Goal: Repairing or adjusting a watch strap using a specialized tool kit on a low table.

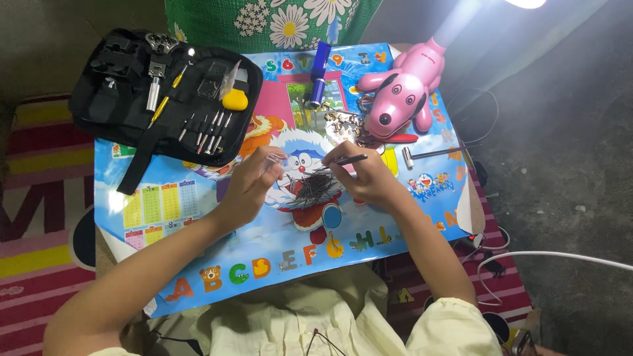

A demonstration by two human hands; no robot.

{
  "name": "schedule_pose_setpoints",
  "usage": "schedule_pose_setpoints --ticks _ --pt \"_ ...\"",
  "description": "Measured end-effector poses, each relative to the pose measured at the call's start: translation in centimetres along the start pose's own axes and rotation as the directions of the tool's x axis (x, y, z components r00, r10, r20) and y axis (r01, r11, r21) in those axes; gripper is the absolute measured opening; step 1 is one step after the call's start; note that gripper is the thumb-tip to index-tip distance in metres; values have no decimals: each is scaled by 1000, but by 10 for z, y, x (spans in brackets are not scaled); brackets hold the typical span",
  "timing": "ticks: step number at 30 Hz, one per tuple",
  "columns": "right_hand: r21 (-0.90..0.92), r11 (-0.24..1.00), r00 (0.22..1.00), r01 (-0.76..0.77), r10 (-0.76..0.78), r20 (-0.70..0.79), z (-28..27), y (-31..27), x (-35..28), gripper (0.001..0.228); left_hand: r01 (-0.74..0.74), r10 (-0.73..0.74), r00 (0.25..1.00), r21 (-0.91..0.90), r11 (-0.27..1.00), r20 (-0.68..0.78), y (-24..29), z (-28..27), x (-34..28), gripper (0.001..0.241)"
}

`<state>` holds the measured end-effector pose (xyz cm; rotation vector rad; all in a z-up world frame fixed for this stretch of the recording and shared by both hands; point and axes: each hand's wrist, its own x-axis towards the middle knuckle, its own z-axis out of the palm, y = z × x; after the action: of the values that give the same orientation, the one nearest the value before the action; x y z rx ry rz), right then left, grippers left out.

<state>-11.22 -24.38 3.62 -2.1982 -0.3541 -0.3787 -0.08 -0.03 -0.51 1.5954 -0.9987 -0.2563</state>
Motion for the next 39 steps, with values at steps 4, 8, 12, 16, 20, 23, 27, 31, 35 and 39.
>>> schedule_pose_setpoints --ticks 4,8,12,16,20,23,27,31,35,39 --pt "-12 1000 1000 8 -7 14 2 -4 3 13 9 -9 1000 4 1000 -7 4 -2 1 41" --pt "6 1000 999 -13 13 33 0 -7 3 14 45 -46 999 -31 998 -11 9 -2 0 41" --pt "27 998 998 -53 52 38 -1 -4 4 14 61 -62 998 -27 998 -14 8 -1 -1 39" --pt "27 998 998 -49 48 51 -2 -2 4 14 55 -55 998 -17 998 -8 9 -1 -2 39" --pt "33 999 998 -32 31 52 -3 0 3 14 50 -51 999 -26 998 -14 8 0 -2 38" --pt "32 999 998 -21 19 60 -4 -2 5 13 41 -42 999 -18 999 -16 9 -1 -2 39" --pt "21 1000 997 -17 15 81 -4 -3 6 12 64 -64 998 10 998 1 11 -1 -4 40" --pt "27 1000 998 7 -8 69 -2 -9 6 11 65 -65 998 2 998 8 9 -1 -2 39" --pt "-4 997 997 79 -79 3 2 0 1 11 94 -94 996 -38 995 5 14 -2 -2 39" --pt "206 898 870 388 -284 -402 14 5 8 14 79 -77 993 -14 997 84 22 -7 4 38"
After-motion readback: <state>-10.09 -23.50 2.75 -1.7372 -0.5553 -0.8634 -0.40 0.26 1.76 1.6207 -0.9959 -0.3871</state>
